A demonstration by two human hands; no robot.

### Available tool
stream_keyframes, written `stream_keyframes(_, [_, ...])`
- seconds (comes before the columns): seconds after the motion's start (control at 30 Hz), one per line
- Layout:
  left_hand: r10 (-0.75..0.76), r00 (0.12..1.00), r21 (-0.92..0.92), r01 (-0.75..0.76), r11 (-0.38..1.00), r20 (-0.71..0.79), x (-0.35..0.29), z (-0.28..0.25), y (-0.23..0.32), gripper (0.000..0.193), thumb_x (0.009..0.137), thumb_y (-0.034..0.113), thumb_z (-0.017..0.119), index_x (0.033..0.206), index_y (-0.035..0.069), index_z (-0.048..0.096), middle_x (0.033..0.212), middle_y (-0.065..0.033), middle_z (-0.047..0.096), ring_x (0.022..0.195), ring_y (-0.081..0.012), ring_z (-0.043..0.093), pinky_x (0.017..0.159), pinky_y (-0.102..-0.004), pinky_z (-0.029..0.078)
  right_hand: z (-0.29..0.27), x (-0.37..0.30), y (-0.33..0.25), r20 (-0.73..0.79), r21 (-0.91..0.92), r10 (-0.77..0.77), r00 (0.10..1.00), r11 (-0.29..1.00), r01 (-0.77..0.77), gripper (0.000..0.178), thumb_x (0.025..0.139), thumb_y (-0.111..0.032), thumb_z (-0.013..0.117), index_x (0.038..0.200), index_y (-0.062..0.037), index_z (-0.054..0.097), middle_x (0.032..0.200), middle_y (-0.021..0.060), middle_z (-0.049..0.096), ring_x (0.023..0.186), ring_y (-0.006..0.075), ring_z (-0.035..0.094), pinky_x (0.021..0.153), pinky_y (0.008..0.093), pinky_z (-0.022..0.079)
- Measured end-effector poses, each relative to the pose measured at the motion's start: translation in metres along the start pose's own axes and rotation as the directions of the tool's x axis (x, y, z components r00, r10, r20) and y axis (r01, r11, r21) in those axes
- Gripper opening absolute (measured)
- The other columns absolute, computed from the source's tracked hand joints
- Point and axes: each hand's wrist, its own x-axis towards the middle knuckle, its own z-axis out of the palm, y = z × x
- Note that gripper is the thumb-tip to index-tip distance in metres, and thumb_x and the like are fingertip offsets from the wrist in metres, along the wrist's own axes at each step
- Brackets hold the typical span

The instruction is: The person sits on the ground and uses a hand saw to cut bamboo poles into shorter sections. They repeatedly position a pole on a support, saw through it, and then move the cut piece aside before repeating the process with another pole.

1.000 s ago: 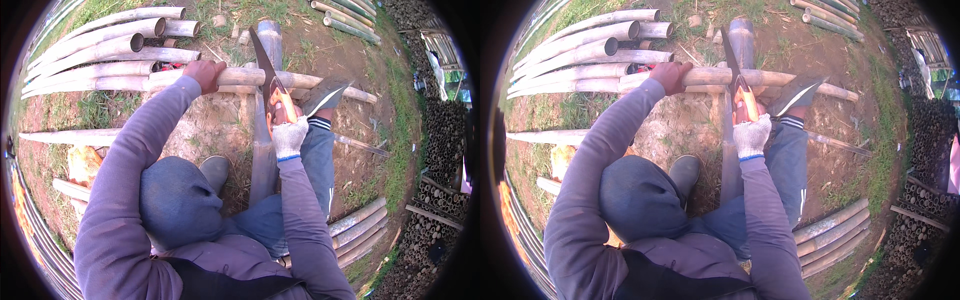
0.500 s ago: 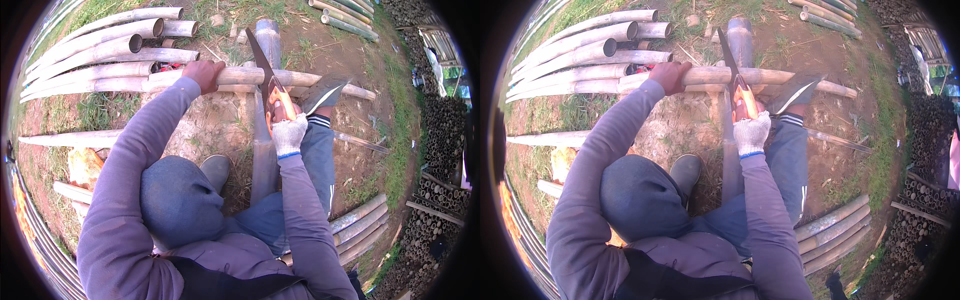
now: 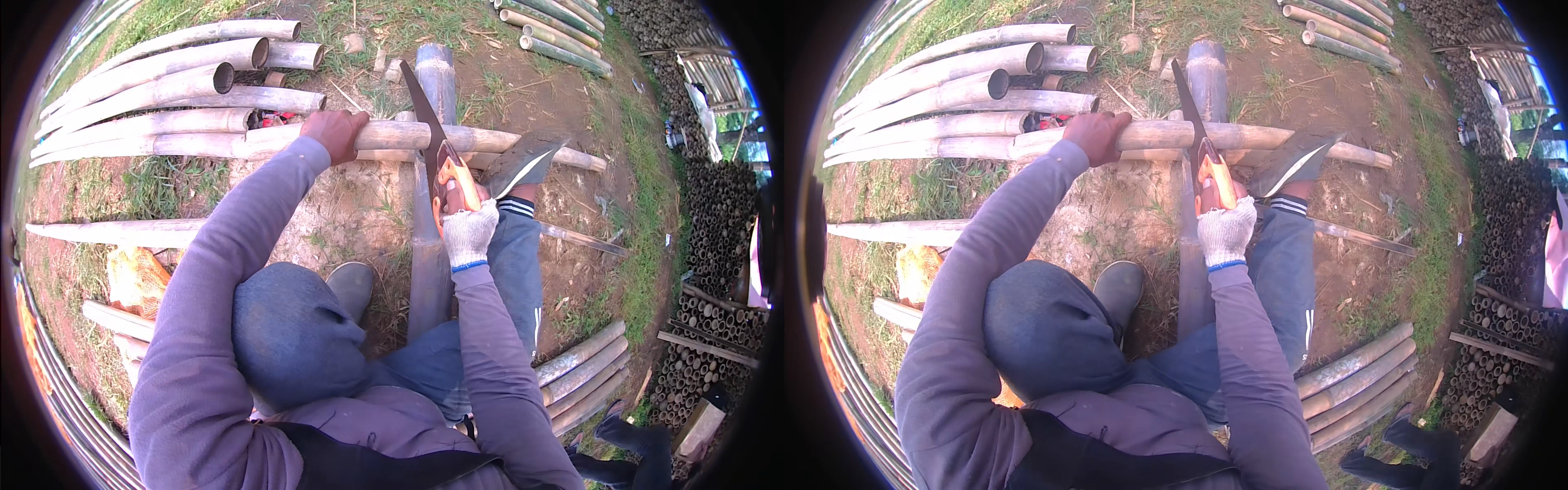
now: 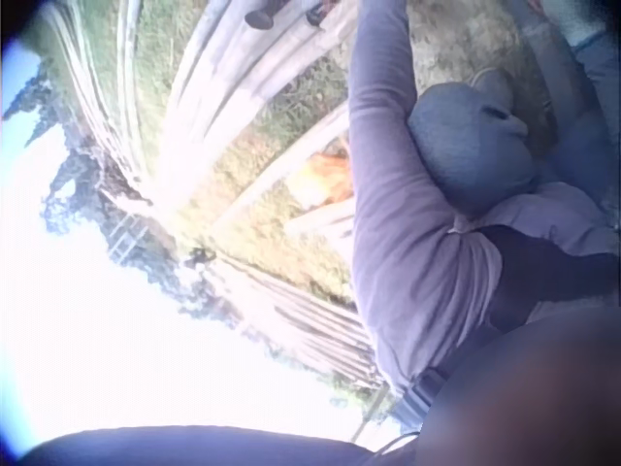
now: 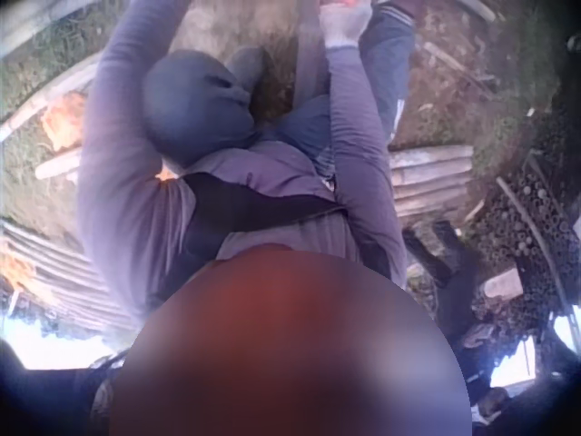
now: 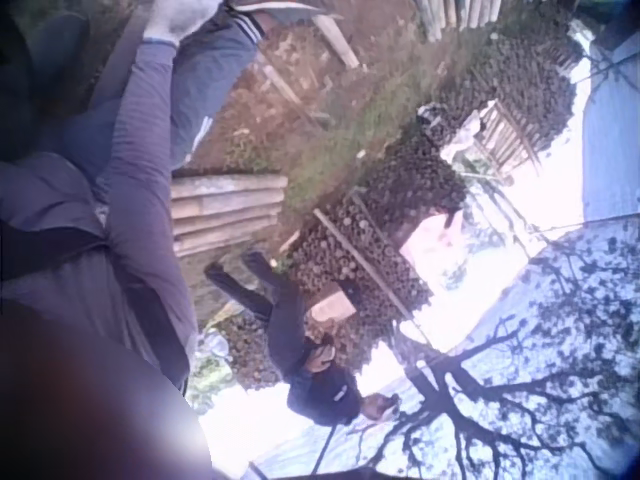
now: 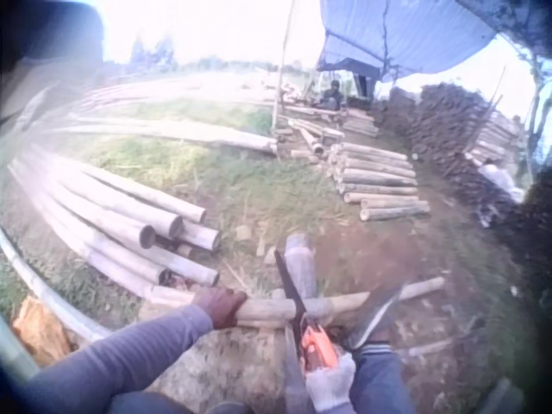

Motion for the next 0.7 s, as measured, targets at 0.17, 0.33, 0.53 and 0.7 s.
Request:
stream_keyframes(0.17, [-0.054, 0.998, 0.014, 0.053, 0.998, 0.045, -0.005, 0.009, -0.013, 0.046, 0.087, 0.026, 0.076, 0.128, 0.014, 0.059, 0.109, -0.0175, 0.074, 0.102, -0.0388, 0.075, 0.088, -0.0503, 0.060, -0.100, -0.137, -0.015, 0.150, 0.223, 0.177, 0.973, 0.953, -0.207, 0.019, 0.105, -0.017, 0.069, 0.106, 0.0012, 0.062, 0.069, 0.0018, 0.063, 0.055, 0.0073, 0.058, 0.052, 0.0243, 0.046])
stream_keyframes(0.33, [-0.050, 0.998, 0.045, 0.048, 0.998, 0.045, -0.005, 0.008, -0.006, 0.049, 0.087, 0.027, 0.076, 0.131, 0.014, 0.058, 0.112, -0.0179, 0.073, 0.102, -0.0391, 0.075, 0.089, -0.0501, 0.060, -0.032, -0.062, 0.018, 0.056, 0.227, 0.058, 0.997, 0.971, -0.069, 0.023, 0.103, -0.020, 0.076, 0.103, 0.0005, 0.066, 0.072, 0.0024, 0.066, 0.058, 0.0074, 0.059, 0.053, 0.0272, 0.048])
stream_keyframes(0.53, [-0.028, 0.999, 0.039, 0.027, 0.999, 0.037, 0.005, 0.003, 0.005, 0.050, 0.087, 0.030, 0.079, 0.129, 0.015, 0.058, 0.112, -0.0162, 0.074, 0.103, -0.0381, 0.076, 0.087, -0.0497, 0.061, -0.010, -0.008, 0.043, -0.071, -0.153, -0.346, 0.936, 0.931, 0.332, 0.026, 0.101, -0.023, 0.077, 0.102, 0.0014, 0.067, 0.072, 0.0037, 0.067, 0.057, 0.0089, 0.061, 0.053, 0.0286, 0.047])
stream_keyframes(0.7, [-0.052, 0.999, 0.048, 0.051, 0.998, 0.007, -0.011, 0.008, -0.013, 0.045, 0.088, 0.028, 0.078, 0.126, 0.015, 0.059, 0.111, -0.0156, 0.075, 0.103, -0.0359, 0.076, 0.087, -0.0481, 0.062, -0.091, -0.130, 0.000, 0.170, 0.216, 0.141, 0.975, 0.960, -0.177, 0.023, 0.104, -0.012, 0.070, 0.119, 0.0047, 0.063, 0.090, 0.0113, 0.072, 0.071, 0.0135, 0.067, 0.060, 0.0300, 0.054])
